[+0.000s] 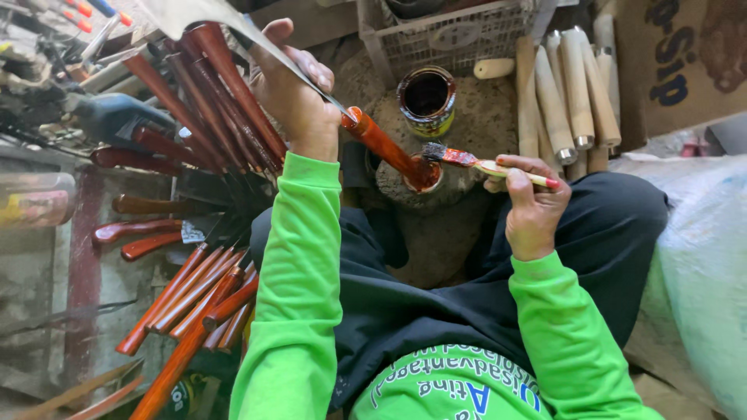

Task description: The person paints the wooden handle of a sickle with reddish-brown varnish using a small brush. They repeatedly dip the brush into a can and apply the finish along the handle, rotating the sickle to cover all sides.

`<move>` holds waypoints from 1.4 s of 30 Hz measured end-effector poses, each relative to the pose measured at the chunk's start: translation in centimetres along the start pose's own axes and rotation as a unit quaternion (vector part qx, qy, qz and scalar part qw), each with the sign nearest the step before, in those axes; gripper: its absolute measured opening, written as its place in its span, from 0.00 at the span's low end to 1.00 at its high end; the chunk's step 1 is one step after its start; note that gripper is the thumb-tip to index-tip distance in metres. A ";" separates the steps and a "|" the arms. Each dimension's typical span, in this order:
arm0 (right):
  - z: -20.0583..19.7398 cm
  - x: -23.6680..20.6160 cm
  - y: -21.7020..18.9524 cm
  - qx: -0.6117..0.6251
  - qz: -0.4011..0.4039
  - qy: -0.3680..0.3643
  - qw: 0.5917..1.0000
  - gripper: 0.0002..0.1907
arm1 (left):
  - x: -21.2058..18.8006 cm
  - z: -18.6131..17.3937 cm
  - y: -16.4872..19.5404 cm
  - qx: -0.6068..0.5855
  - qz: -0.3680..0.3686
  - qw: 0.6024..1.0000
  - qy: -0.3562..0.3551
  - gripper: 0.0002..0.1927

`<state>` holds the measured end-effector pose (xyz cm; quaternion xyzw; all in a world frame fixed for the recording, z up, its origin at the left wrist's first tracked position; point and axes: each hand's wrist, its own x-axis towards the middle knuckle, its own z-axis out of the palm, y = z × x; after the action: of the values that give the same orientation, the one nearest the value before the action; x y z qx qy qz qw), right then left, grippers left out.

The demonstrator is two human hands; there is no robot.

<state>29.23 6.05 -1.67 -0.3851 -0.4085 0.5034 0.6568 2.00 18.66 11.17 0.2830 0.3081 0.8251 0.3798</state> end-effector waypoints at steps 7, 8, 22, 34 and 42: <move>0.0 -0.1 0.2 0.001 0.014 -0.006 1.000 0.11 | -0.3 0.3 -0.8 -0.019 -0.020 0.999 -0.021 0.26; 0.0 -0.1 0.3 -0.001 0.014 -0.007 1.000 0.11 | -0.4 0.3 -0.9 -0.019 -0.024 0.999 -0.041 0.26; 0.3 -0.1 0.1 0.007 0.027 -0.004 1.000 0.11 | -1.1 1.1 -2.2 0.056 0.033 0.998 0.012 0.31; 0.7 0.1 -0.3 0.031 0.030 -0.003 0.999 0.12 | -2.2 0.5 -3.0 0.083 0.098 0.990 -0.065 0.29; 1.6 1.4 -1.0 0.101 0.046 0.021 0.994 0.13 | -2.9 -0.7 -2.4 0.101 0.097 0.978 -0.152 0.15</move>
<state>28.33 7.39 0.04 -0.3457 -0.3235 0.5634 0.6771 4.20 17.42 8.31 0.4708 0.2993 0.7699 0.3100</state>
